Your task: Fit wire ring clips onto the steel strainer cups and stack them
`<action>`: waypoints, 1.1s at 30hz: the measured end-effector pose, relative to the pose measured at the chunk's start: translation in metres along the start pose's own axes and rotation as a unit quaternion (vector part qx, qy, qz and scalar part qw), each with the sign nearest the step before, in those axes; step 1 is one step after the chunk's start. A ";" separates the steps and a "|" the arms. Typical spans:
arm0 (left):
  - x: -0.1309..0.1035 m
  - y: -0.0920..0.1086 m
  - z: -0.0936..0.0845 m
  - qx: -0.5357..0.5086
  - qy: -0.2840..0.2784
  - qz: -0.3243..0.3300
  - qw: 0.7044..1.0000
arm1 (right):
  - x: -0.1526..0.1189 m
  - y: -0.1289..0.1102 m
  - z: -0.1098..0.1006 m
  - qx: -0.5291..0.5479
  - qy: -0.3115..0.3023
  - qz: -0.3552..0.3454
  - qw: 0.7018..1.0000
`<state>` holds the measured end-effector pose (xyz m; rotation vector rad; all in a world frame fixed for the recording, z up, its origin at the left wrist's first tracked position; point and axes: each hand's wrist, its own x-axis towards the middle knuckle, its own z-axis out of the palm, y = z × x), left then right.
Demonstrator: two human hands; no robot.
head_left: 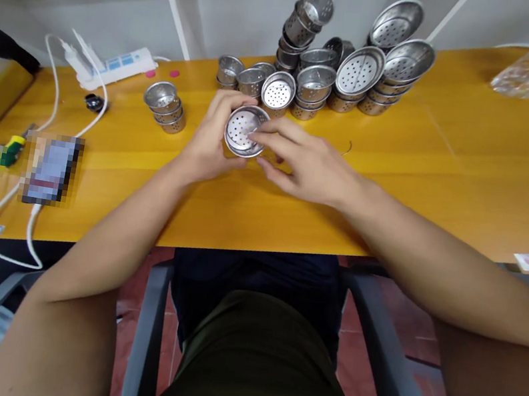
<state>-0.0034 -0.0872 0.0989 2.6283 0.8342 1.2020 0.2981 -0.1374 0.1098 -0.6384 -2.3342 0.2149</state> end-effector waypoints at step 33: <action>-0.028 -0.080 -0.085 0.172 0.201 -0.193 0.945 | 0.017 0.080 -0.032 0.188 -0.002 0.193 0.963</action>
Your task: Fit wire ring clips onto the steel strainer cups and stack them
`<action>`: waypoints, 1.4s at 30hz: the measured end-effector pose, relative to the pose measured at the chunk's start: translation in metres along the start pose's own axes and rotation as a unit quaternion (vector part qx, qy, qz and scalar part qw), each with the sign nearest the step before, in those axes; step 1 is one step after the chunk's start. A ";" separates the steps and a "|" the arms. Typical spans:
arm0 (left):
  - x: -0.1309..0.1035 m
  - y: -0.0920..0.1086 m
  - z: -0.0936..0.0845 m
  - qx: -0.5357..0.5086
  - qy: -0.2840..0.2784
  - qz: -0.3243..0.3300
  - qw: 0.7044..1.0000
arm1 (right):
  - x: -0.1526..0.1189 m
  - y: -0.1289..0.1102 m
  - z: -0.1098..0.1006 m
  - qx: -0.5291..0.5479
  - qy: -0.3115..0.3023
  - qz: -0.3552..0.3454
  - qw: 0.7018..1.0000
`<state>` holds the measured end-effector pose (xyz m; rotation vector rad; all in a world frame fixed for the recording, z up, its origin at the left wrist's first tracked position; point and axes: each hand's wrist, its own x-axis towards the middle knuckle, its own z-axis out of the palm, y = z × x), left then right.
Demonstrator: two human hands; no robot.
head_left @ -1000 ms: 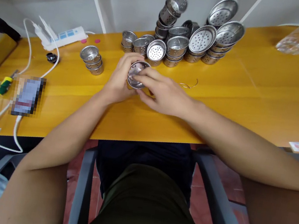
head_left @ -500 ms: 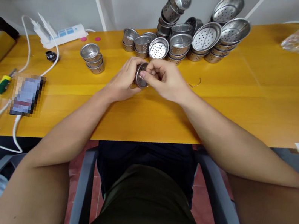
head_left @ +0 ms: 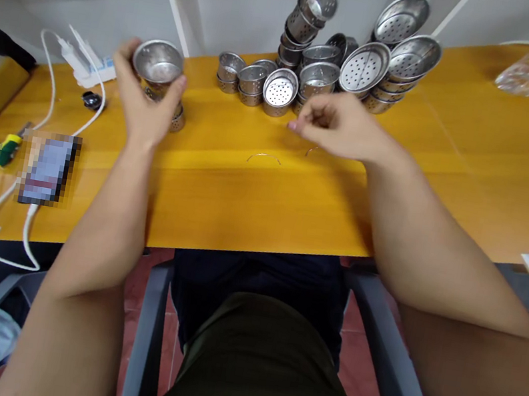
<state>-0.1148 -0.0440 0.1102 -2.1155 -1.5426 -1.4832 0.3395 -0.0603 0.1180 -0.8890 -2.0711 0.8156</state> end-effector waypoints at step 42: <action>-0.039 0.078 0.085 -0.097 -0.239 -0.002 0.966 | 0.012 -0.018 0.072 -0.185 0.008 -0.031 0.982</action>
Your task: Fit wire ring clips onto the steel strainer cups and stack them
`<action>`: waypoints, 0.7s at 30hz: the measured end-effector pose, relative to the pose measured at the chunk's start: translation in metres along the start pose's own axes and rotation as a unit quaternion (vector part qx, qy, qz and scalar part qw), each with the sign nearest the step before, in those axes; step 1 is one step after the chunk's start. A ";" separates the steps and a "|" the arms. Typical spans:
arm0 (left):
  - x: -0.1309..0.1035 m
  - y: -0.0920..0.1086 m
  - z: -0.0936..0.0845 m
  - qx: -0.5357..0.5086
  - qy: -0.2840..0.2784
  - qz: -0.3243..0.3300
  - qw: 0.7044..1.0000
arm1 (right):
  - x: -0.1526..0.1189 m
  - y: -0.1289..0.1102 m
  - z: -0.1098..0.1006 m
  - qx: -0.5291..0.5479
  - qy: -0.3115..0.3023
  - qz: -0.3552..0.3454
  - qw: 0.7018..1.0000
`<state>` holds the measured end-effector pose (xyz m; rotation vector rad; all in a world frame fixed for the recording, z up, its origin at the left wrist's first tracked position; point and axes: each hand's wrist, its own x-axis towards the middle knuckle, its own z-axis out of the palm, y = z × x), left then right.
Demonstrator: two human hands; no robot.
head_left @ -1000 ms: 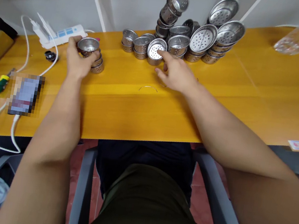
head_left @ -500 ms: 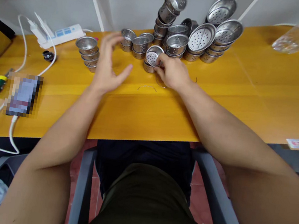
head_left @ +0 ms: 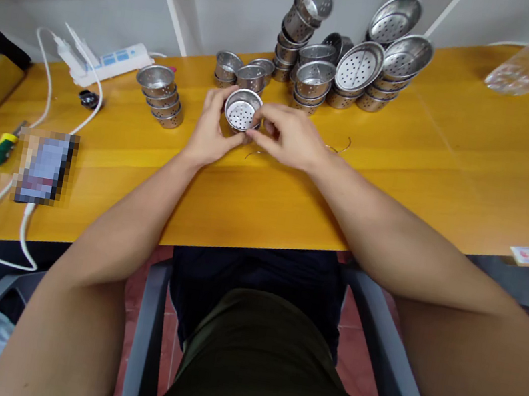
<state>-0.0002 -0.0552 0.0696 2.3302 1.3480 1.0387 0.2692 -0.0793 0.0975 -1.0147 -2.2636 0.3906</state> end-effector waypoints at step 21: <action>0.010 -0.035 0.023 -0.098 0.012 0.228 0.969 | -0.005 -0.010 0.020 -0.013 0.042 -0.064 0.997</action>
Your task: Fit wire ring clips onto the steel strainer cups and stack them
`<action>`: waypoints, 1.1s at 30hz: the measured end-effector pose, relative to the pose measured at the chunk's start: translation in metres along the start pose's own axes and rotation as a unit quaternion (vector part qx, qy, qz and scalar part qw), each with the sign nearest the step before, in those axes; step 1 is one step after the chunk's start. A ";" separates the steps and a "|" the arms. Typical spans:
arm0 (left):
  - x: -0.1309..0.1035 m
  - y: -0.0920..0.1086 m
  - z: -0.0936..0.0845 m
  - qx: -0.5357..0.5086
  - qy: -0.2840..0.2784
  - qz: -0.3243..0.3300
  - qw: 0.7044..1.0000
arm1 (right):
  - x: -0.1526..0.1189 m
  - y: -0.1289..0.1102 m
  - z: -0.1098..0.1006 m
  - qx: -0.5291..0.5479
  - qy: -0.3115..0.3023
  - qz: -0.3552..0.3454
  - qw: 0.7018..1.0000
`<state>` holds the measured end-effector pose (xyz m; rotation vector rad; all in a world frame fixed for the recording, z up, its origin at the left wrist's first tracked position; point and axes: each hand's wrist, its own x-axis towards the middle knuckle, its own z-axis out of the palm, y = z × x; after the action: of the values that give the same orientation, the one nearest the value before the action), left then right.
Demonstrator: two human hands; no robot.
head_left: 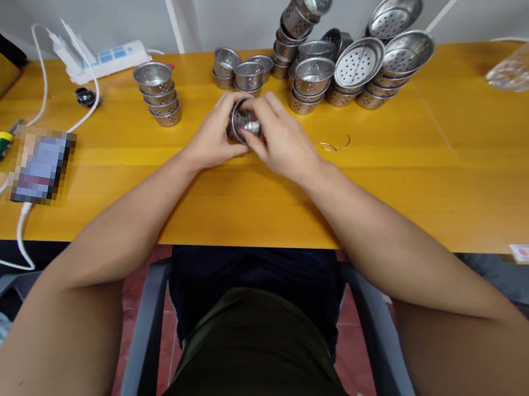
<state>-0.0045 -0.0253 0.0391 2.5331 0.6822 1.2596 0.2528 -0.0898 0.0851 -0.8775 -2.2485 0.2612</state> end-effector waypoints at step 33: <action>0.003 0.018 -0.010 -0.006 -0.014 -0.049 0.999 | 0.002 -0.004 -0.015 0.111 0.012 0.005 0.994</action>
<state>-0.0056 -0.0391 0.0545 2.4700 0.7799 1.1905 0.2596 -0.0924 0.0989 -0.7693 -2.1442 0.4916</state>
